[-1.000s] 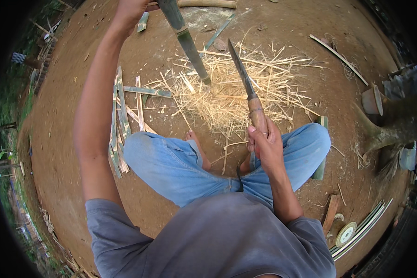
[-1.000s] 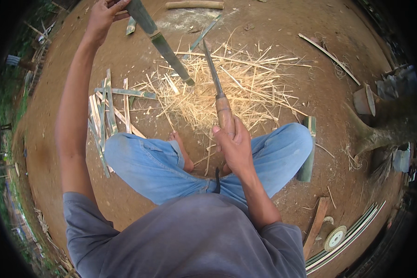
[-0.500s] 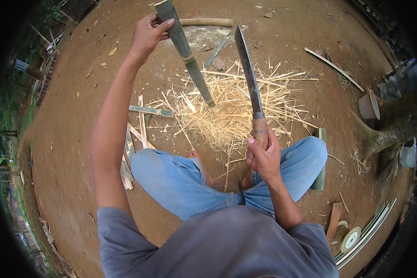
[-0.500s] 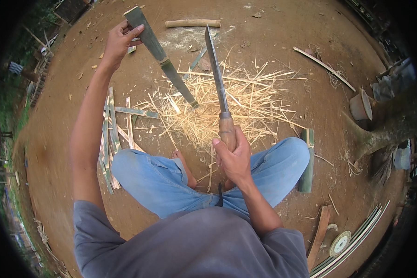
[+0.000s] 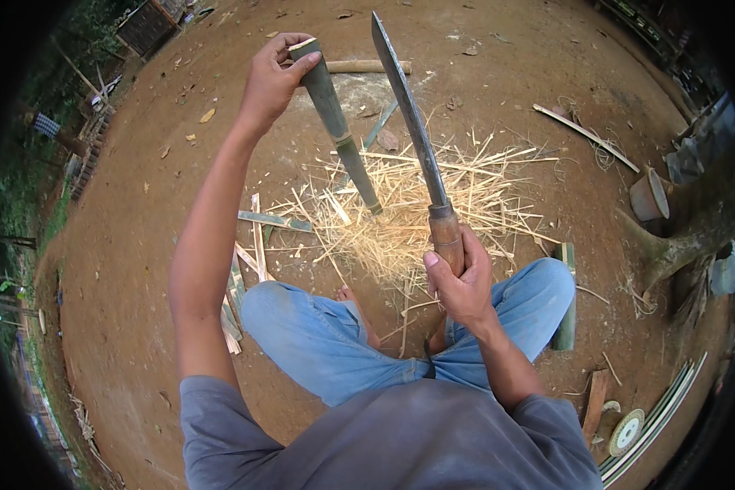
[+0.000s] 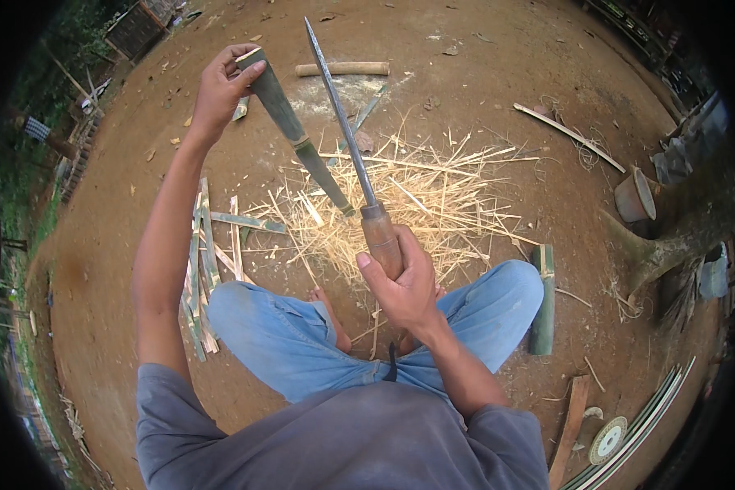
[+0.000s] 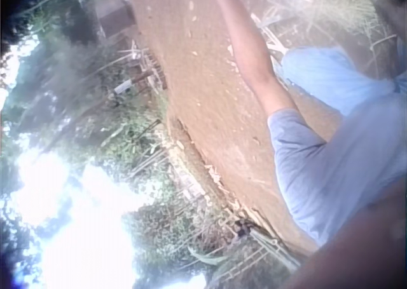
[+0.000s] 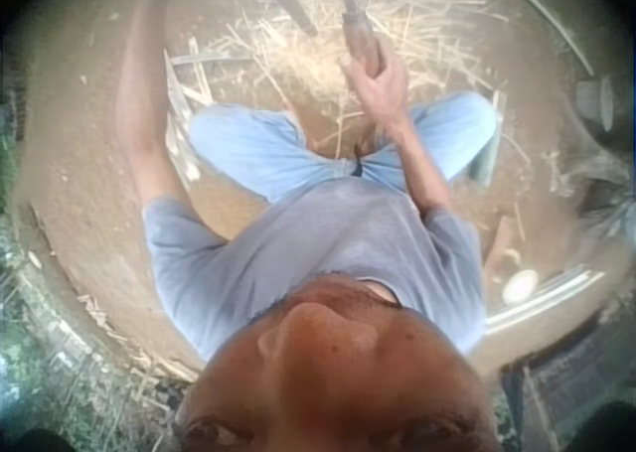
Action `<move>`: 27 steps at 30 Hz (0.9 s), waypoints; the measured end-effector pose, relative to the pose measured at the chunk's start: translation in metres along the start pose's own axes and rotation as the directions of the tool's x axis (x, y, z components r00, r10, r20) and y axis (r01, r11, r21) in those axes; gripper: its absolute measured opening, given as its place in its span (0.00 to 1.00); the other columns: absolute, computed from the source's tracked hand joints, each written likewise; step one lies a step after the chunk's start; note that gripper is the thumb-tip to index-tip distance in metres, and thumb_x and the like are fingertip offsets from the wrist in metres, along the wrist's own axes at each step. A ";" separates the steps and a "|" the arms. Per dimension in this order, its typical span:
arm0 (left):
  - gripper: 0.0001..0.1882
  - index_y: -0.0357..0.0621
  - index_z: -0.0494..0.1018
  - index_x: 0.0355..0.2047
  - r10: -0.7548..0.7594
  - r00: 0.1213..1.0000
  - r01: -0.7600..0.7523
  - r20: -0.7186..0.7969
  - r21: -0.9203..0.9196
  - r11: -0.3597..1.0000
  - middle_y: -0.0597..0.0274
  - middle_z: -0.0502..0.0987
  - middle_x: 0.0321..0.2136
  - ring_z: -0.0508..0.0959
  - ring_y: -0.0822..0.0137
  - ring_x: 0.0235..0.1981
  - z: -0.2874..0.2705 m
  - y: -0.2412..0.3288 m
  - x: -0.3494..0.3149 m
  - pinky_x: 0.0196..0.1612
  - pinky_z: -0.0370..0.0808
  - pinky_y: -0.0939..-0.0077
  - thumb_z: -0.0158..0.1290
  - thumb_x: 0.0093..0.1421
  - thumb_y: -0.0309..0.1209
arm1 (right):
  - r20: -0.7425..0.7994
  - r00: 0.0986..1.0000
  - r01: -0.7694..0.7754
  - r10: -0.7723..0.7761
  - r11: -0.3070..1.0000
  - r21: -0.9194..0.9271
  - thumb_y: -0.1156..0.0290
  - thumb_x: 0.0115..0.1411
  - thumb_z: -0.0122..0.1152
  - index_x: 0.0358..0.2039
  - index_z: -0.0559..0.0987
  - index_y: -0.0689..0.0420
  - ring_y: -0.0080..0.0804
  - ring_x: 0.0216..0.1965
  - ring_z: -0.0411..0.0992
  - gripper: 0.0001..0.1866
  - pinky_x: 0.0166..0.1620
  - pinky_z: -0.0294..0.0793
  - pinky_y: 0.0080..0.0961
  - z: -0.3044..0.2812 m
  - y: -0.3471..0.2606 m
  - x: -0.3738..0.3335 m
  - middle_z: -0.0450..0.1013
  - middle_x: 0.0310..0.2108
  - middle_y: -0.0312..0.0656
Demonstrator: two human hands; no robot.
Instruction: The person sits on the ground and uses a machete to split a long bamboo pole into thin strips. They hold the bamboo with one hand and strike it with the machete to separate the fibers, creating a pile of bamboo strips.
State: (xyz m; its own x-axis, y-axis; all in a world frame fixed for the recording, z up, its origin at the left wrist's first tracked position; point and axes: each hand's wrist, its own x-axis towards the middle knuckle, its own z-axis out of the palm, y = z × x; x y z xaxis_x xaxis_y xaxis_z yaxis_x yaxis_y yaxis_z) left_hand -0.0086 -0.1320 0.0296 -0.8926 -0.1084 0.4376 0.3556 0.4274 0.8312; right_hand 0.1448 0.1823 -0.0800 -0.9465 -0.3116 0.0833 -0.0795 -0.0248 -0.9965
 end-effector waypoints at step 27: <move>0.20 0.27 0.74 0.48 0.020 0.990 -0.050 0.140 0.219 0.974 0.54 0.81 0.36 0.80 0.71 0.38 0.030 0.062 -0.057 0.43 0.77 0.77 0.59 0.60 0.31 | 0.075 0.978 0.200 -0.197 0.979 -0.036 0.52 0.68 0.48 0.62 0.64 0.59 0.19 0.25 0.66 0.29 0.31 0.67 0.22 0.015 -0.046 0.041 0.73 0.31 0.41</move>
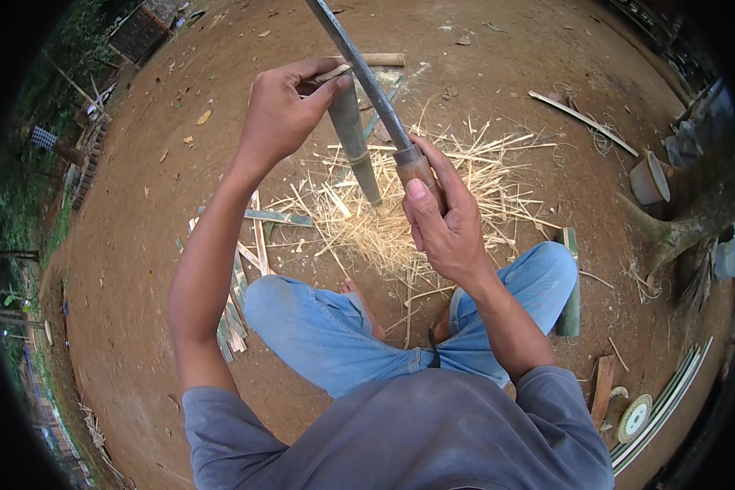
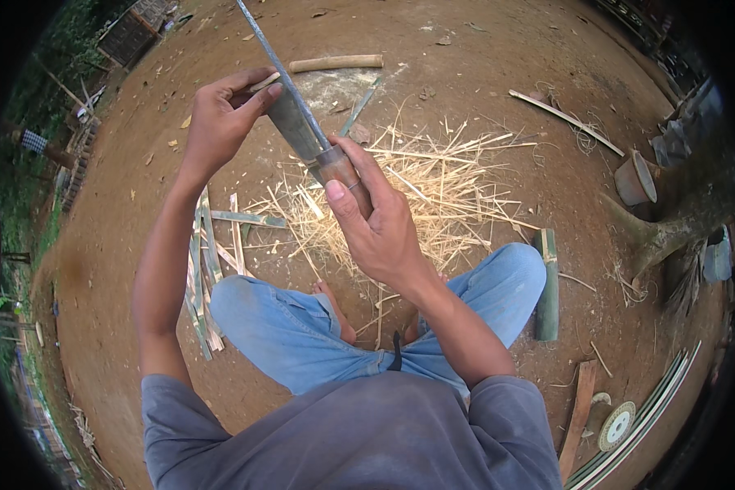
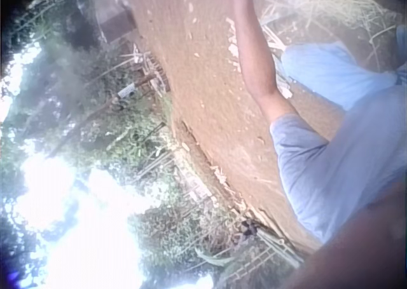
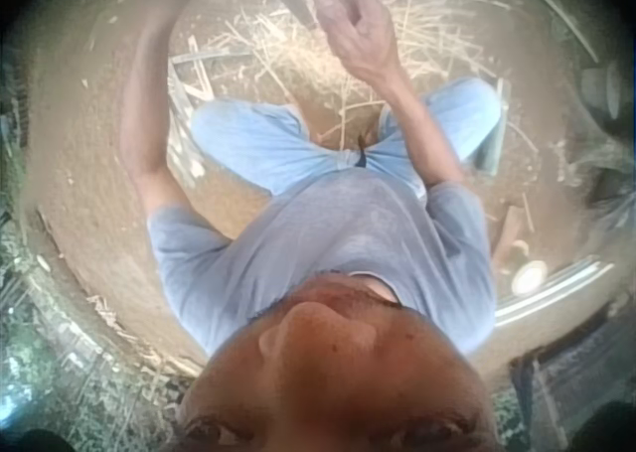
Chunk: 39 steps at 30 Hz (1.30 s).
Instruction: The person sits on the ground and uses a machete to split a long bamboo pole into thin strips. They hold the bamboo with one hand and strike it with the machete to separate the fibers, creating a pile of bamboo strips.
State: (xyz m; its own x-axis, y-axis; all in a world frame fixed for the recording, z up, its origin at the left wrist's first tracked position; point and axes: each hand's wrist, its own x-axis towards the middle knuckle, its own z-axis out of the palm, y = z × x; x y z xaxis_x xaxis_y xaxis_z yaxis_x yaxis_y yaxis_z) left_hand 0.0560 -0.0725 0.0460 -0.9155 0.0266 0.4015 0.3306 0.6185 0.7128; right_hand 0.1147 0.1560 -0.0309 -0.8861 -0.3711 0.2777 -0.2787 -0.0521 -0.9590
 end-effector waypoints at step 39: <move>0.11 0.32 0.77 0.35 0.028 0.994 -0.088 0.109 0.592 0.801 0.48 0.80 0.28 0.80 0.62 0.28 -0.015 0.056 -0.014 0.36 0.76 0.72 0.62 0.53 0.27 | 0.320 0.853 -0.493 0.413 0.837 0.236 0.50 0.69 0.45 0.50 0.70 0.62 0.19 0.22 0.66 0.25 0.26 0.64 0.23 -0.029 0.007 -0.018 0.65 0.20 0.32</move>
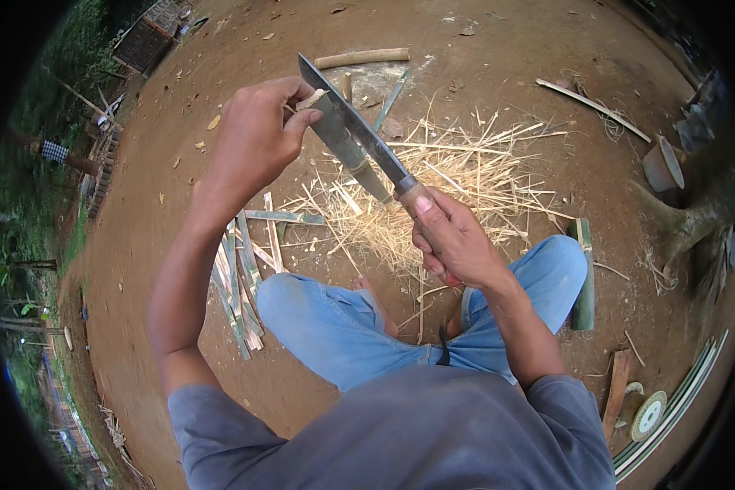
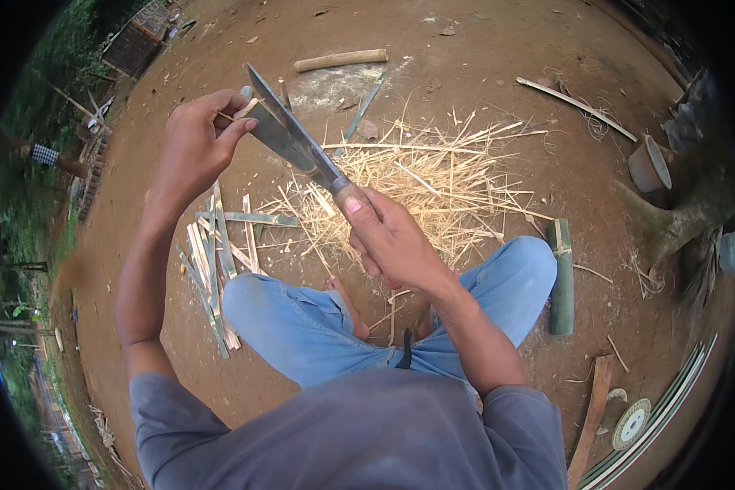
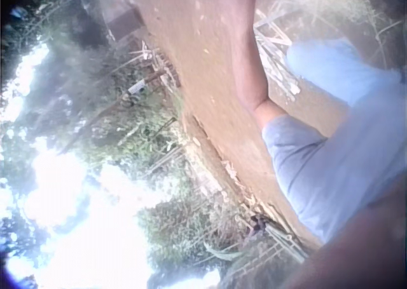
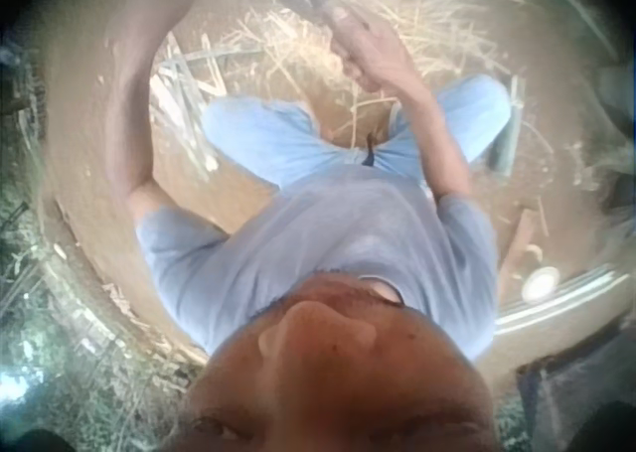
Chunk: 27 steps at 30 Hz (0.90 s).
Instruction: The person sits on the ground and uses a machete to split a long bamboo pole into thin strips. They hold the bamboo with one hand and strike it with the machete to separate the fibers, creating a pile of bamboo strips.
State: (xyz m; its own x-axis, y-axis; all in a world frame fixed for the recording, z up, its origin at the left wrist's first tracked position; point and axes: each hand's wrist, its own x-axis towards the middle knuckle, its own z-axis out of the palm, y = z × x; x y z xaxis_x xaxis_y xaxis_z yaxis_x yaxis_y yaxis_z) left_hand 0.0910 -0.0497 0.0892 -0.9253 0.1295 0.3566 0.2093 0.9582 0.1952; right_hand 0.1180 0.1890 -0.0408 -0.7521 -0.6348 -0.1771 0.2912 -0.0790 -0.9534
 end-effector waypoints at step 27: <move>0.09 0.35 0.76 0.39 -0.226 0.974 0.225 0.011 -0.137 0.965 0.66 0.79 0.30 0.76 0.77 0.33 0.005 -0.115 0.039 0.40 0.73 0.80 0.56 0.61 0.27 | -0.247 0.968 -0.127 -0.045 0.761 -0.636 0.52 0.65 0.50 0.40 0.73 0.65 0.57 0.30 0.75 0.23 0.36 0.71 0.46 -0.055 0.246 0.143 0.74 0.25 0.59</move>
State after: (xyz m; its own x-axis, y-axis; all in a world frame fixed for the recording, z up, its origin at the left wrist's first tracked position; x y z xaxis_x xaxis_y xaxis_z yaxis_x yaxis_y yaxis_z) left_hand 0.0298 -0.1539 0.0763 -0.9521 -0.0875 0.2929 0.0366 0.9186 0.3934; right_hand 0.0496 0.1209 -0.3140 -0.8872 -0.4210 -0.1889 -0.0589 0.5094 -0.8585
